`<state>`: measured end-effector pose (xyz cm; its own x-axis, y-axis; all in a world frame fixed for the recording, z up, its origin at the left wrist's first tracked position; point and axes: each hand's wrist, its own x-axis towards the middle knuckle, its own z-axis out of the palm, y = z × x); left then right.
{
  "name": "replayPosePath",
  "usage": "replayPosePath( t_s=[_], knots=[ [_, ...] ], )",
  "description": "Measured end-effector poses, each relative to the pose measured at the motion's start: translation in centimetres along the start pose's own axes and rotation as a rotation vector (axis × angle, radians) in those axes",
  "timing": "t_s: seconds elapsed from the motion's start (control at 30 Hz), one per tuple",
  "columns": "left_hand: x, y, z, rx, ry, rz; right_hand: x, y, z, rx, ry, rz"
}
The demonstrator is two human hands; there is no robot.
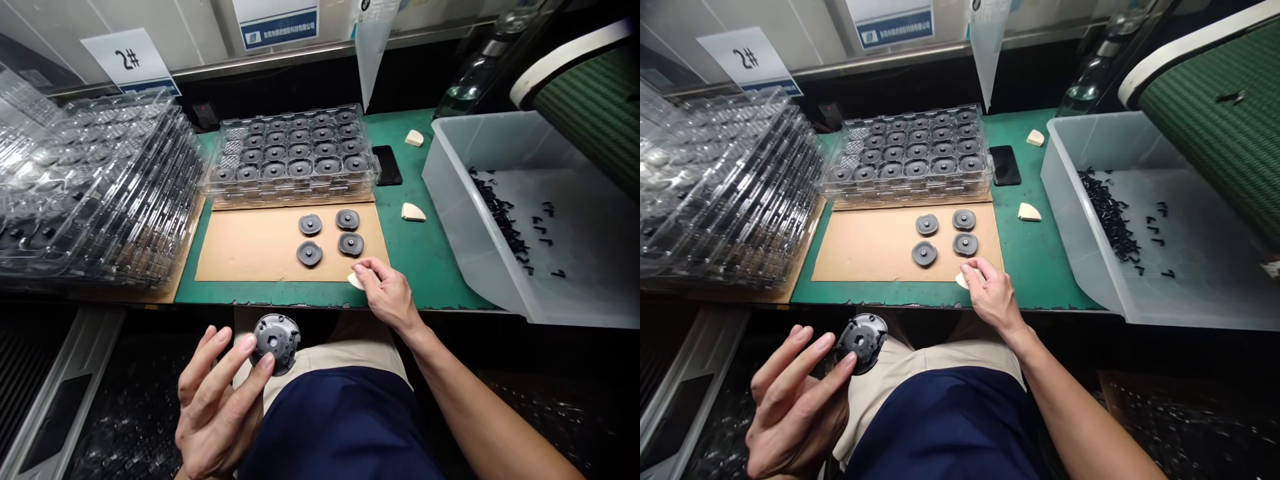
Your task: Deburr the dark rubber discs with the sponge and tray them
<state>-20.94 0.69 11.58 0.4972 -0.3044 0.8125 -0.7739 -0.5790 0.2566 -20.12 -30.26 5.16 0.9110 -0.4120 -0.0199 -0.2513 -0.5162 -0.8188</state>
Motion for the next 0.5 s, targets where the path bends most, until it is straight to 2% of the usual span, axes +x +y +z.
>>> replayPosePath(
  t_s=[0.1,0.2,0.3,0.37,0.5],
  knots=[
    [0.5,-0.6,-0.1,-0.002,0.034,0.029,0.5,0.9,0.3,-0.055,0.022,-0.04],
    [1.6,-0.2,-0.2,-0.009,-0.004,-0.055,0.8,1.5,0.5,-0.107,0.021,-0.097],
    [2.6,-0.3,-0.1,-0.054,0.015,-0.126,1.1,2.2,0.5,-0.13,0.01,-0.175],
    [3.2,-1.2,0.0,-0.108,0.007,-0.219,1.2,2.9,0.5,-0.137,0.014,-0.232],
    [4.8,-4.7,0.1,-0.181,-0.015,-0.561,1.7,6.5,1.2,-0.288,0.099,-0.334]
  ],
)
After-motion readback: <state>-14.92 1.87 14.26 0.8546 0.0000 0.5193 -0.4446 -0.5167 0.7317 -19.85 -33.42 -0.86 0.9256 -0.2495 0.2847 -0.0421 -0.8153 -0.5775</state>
